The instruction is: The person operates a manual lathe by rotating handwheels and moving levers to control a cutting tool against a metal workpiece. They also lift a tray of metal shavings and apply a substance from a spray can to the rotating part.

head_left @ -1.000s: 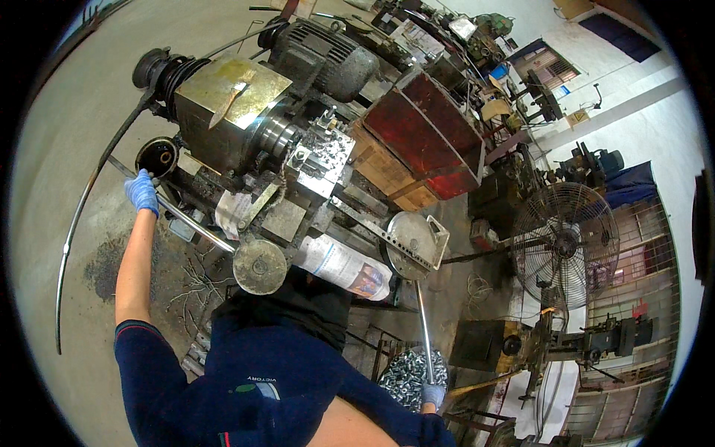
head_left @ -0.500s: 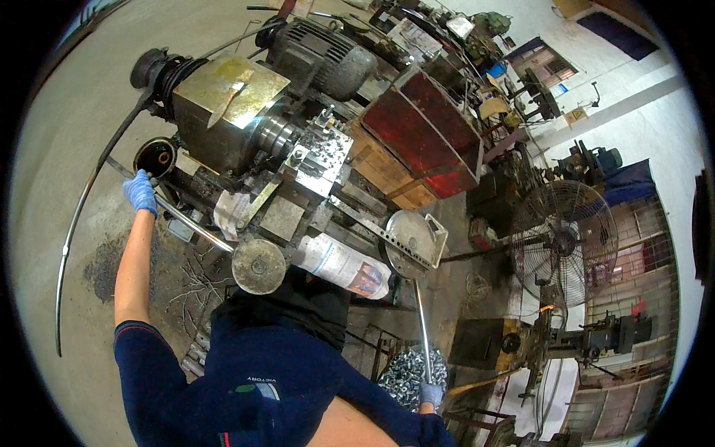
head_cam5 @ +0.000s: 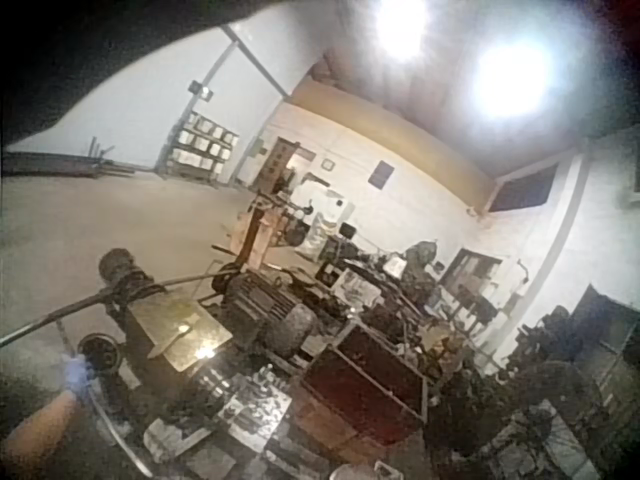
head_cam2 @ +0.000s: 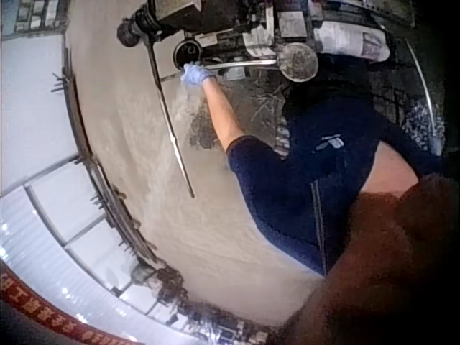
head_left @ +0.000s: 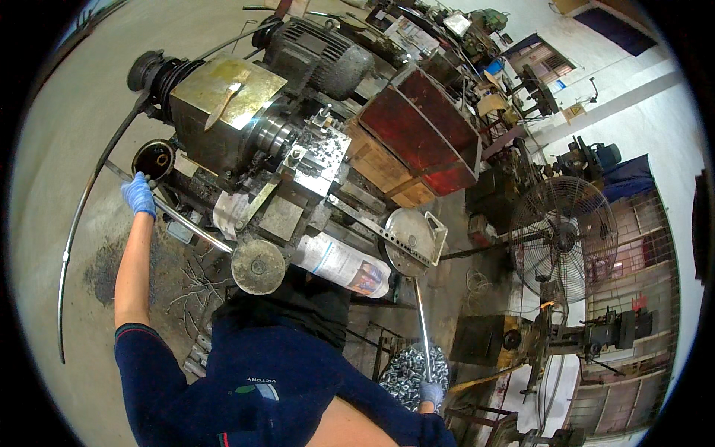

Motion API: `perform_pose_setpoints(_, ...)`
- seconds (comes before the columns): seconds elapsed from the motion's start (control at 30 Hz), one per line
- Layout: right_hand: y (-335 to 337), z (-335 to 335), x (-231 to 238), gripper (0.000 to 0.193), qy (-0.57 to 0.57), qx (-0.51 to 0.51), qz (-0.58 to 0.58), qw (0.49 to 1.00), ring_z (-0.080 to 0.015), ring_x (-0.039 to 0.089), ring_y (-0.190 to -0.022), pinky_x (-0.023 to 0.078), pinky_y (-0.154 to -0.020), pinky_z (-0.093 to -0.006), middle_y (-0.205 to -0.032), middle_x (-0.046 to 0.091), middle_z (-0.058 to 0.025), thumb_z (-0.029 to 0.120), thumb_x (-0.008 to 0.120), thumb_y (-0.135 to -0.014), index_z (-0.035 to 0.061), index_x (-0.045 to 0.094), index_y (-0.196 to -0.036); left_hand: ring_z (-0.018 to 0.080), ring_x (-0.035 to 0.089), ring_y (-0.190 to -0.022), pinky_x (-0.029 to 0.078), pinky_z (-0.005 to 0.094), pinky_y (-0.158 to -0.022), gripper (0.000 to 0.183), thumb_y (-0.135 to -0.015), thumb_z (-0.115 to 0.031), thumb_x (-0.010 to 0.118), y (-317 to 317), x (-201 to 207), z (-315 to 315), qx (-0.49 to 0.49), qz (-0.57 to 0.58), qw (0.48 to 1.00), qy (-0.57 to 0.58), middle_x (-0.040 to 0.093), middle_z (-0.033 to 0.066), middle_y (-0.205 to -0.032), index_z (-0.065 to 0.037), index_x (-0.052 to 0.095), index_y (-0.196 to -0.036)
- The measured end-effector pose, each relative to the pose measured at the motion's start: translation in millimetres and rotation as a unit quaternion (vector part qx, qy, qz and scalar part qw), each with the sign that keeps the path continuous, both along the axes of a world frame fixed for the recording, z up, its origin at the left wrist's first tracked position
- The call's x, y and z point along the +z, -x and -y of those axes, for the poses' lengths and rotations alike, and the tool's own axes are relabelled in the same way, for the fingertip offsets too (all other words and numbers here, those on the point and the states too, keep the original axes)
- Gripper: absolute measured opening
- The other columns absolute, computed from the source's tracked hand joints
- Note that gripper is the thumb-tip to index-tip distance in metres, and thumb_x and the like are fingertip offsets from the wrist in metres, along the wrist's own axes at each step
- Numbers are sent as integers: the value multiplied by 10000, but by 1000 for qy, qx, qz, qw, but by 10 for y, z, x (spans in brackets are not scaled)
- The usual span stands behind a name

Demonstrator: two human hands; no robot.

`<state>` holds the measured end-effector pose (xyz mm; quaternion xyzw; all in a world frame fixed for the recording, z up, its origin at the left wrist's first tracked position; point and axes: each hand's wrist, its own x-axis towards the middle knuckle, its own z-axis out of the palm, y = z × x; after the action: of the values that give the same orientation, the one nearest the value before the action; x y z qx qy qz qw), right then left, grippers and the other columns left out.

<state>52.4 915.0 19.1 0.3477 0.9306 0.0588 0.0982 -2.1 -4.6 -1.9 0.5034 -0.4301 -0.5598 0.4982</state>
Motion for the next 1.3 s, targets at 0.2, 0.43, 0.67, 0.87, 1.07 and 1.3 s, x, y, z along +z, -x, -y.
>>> perform_pose_setpoints(0.2,-41,160,51,532,17,-45,-19,999,-374,605,-935,491,-803,-410,-970,623,-247,438,710,-628,-10,658,-910,184,612,-578,510,298,-478,201,-814,-81,576,-20,-118,71,1,-24,1000,6,612,136,-744,80,502,-909)
perform_pose_setpoints(0.43,-34,524,329,500,2,-73,-22,997,-390,607,-909,488,-796,-438,-944,617,-269,385,702,-646,-38,647,-908,197,609,-581,538,319,-486,227,-820,-60,556,-32,-145,124,-13,-33,999,20,606,156,-757,117,494,-946)
perform_pose_setpoints(0.67,-50,326,146,470,-17,-35,-34,999,-359,621,-860,491,-778,-410,-875,638,-234,421,698,-587,5,662,-803,205,603,-560,545,319,-484,277,-831,-61,545,-12,-220,183,-18,-50,999,5,598,161,-759,114,433,-1013)
perform_pose_setpoints(0.87,429,1152,588,494,53,40,-89,994,-338,625,-853,474,-750,-433,-847,659,-172,534,634,-658,102,678,-895,201,595,-538,524,307,-457,175,-813,-44,555,-80,-143,143,-30,-16,999,10,600,155,-706,114,492,-852)
perform_pose_setpoints(1.07,1350,1250,506,392,1,79,20,997,-299,623,-906,434,-850,-464,-926,666,-119,484,581,-695,158,708,-874,199,568,-462,475,301,-398,172,-809,-63,557,-74,-142,225,-12,1,1000,-8,584,156,-665,94,494,-841)
perform_pose_setpoints(1.3,2835,629,418,527,-103,141,-22,984,-365,483,-1138,295,-949,-578,-1110,602,-162,533,569,-730,95,645,-1014,187,531,-411,444,292,-375,137,-793,-77,551,-8,-70,18,-12,10,1000,-3,584,125,-629,58,523,-781)
